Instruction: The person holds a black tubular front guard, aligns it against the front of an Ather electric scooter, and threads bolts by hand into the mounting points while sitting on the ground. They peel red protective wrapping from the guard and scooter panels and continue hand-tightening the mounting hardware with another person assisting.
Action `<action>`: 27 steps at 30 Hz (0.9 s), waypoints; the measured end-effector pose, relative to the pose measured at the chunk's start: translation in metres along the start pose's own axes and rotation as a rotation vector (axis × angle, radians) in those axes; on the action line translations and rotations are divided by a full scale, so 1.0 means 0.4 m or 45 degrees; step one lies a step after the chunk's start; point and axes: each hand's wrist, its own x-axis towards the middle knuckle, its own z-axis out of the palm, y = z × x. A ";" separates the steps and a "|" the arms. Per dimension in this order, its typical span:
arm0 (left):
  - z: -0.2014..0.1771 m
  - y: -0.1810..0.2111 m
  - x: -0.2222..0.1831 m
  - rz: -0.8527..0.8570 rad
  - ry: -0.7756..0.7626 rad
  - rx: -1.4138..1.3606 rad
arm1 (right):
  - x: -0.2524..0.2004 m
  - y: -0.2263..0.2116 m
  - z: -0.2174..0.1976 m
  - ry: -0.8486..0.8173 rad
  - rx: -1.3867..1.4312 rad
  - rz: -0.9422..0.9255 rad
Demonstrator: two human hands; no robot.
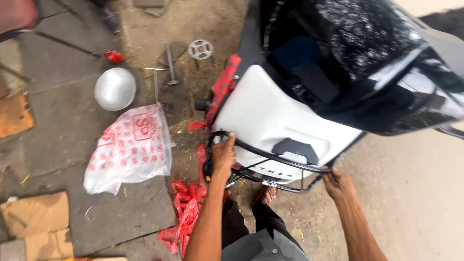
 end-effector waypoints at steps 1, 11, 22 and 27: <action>0.000 0.010 -0.003 -0.041 0.027 -0.031 | 0.010 0.005 -0.006 -0.033 -0.010 0.000; 0.023 0.036 -0.019 -0.122 0.038 -0.065 | -0.141 0.048 0.042 0.018 0.025 -0.040; 0.011 0.055 -0.057 -0.218 0.072 0.045 | -0.401 0.057 0.220 0.102 -0.204 -0.002; -0.149 -0.034 -0.133 -0.300 0.183 0.159 | -0.402 0.146 0.054 0.083 -0.249 0.099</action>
